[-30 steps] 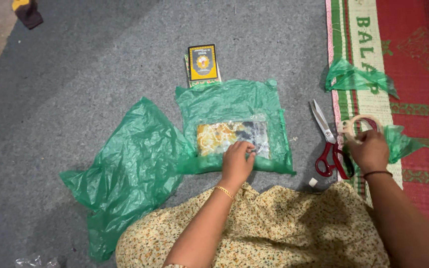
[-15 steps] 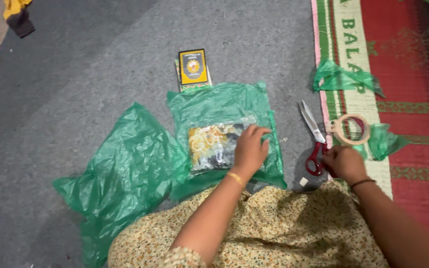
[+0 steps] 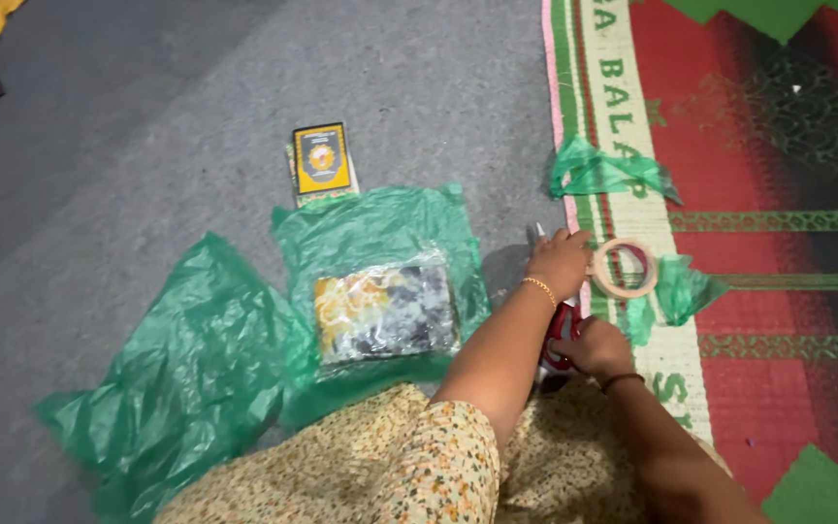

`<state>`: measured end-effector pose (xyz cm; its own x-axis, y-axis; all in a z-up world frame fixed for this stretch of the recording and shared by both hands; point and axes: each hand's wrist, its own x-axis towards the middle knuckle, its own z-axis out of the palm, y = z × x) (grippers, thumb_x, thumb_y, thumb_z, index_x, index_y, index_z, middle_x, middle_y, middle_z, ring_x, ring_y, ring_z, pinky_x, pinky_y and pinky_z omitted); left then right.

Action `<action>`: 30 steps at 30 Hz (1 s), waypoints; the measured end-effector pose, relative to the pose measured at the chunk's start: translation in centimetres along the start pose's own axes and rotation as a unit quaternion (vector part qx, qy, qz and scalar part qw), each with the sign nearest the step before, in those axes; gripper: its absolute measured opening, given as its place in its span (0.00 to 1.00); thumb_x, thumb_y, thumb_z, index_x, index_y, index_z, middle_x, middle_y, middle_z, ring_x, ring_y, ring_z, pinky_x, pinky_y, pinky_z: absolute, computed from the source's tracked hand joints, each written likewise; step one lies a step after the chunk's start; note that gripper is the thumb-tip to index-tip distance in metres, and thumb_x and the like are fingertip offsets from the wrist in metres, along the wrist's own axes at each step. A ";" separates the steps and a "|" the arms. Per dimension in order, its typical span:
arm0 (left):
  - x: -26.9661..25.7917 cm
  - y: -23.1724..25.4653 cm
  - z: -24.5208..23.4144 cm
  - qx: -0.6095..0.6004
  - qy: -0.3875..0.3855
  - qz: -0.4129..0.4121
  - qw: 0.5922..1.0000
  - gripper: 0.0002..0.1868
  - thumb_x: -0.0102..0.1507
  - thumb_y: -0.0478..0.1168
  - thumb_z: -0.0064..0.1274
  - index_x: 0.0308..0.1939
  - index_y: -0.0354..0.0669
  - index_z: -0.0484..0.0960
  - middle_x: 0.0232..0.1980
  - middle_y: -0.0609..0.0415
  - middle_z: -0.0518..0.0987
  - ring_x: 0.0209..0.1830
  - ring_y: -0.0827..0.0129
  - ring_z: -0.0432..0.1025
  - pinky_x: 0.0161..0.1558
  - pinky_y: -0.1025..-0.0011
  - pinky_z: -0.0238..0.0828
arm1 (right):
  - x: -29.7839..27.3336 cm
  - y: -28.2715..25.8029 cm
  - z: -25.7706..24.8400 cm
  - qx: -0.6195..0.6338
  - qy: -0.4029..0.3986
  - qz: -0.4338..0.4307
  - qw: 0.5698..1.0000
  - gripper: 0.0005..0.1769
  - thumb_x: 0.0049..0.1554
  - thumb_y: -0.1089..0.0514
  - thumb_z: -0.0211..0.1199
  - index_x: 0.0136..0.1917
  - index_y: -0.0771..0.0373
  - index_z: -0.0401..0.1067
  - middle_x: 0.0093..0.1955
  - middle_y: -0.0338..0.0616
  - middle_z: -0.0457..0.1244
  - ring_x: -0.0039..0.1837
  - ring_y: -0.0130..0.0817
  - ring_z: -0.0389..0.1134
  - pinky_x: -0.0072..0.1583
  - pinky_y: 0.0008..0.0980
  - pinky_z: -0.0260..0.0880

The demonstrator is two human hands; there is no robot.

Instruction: The person cuts a green plastic bag into a flat sheet using scissors, places a small wrapped item on it, and folds the plastic around the item. They then use tape to secure the folded plastic, creating a wrapped package.

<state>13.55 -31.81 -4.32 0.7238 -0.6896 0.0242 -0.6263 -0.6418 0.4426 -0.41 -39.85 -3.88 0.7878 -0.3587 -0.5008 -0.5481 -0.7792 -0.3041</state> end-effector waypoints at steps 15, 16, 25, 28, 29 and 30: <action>0.3 -4.3 3.1 -0.188 0.087 -0.090 0.974 0.08 0.55 0.43 0.62 0.36 0.48 0.91 0.39 0.45 0.86 0.39 0.52 0.80 0.47 0.58 0.77 | -8.9 13.3 -15.4 -0.097 -0.039 -0.008 0.994 0.20 0.51 0.51 0.76 0.57 0.48 0.77 0.44 0.42 0.74 0.46 0.36 0.77 0.52 0.36 0.76; -0.5 -4.9 3.0 -0.200 0.127 -0.092 0.967 0.08 0.55 0.42 0.63 0.36 0.47 0.91 0.38 0.45 0.86 0.38 0.53 0.81 0.46 0.59 0.77 | -8.9 13.3 -16.0 -0.030 -0.038 -0.022 0.999 0.19 0.50 0.55 0.76 0.55 0.53 0.77 0.44 0.44 0.74 0.45 0.37 0.76 0.51 0.37 0.76; -10.9 -4.4 0.8 -0.275 0.271 -0.159 0.909 0.17 0.49 0.35 0.65 0.42 0.42 0.87 0.36 0.47 0.81 0.35 0.56 0.77 0.41 0.62 0.75 | -5.0 1.1 -9.0 0.175 0.035 -0.080 0.981 0.21 0.53 0.48 0.72 0.52 0.63 0.73 0.46 0.49 0.71 0.47 0.38 0.71 0.49 0.38 0.73; -12.6 -4.8 0.0 -0.304 0.207 -0.265 0.891 0.09 0.54 0.37 0.64 0.38 0.44 0.91 0.36 0.47 0.81 0.36 0.58 0.78 0.42 0.64 0.76 | -6.0 -3.1 -8.2 0.105 0.026 -0.068 0.992 0.26 0.52 0.42 0.74 0.53 0.61 0.73 0.43 0.53 0.70 0.45 0.43 0.70 0.48 0.41 0.71; -13.0 -5.4 -0.1 -0.312 0.221 -0.280 0.881 0.08 0.54 0.38 0.64 0.37 0.44 0.90 0.37 0.48 0.82 0.37 0.59 0.79 0.43 0.65 0.76 | -6.4 -3.8 -8.7 0.058 0.025 -0.067 0.996 0.27 0.51 0.39 0.74 0.52 0.61 0.74 0.43 0.51 0.70 0.45 0.42 0.71 0.49 0.40 0.71; -13.2 -5.8 0.1 -0.321 0.234 -0.295 0.869 0.08 0.54 0.39 0.64 0.36 0.44 0.90 0.38 0.49 0.82 0.38 0.59 0.79 0.45 0.65 0.77 | -6.9 -4.1 -9.1 0.009 0.024 -0.065 0.998 0.29 0.50 0.36 0.74 0.52 0.60 0.74 0.42 0.48 0.71 0.44 0.40 0.73 0.50 0.38 0.71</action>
<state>7.63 -18.98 -7.31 0.9966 0.0038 -0.0820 0.0762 -0.4145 0.9068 -1.04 -38.89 8.21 0.8651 -0.2799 -0.4162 -0.4449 -0.8113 -0.3792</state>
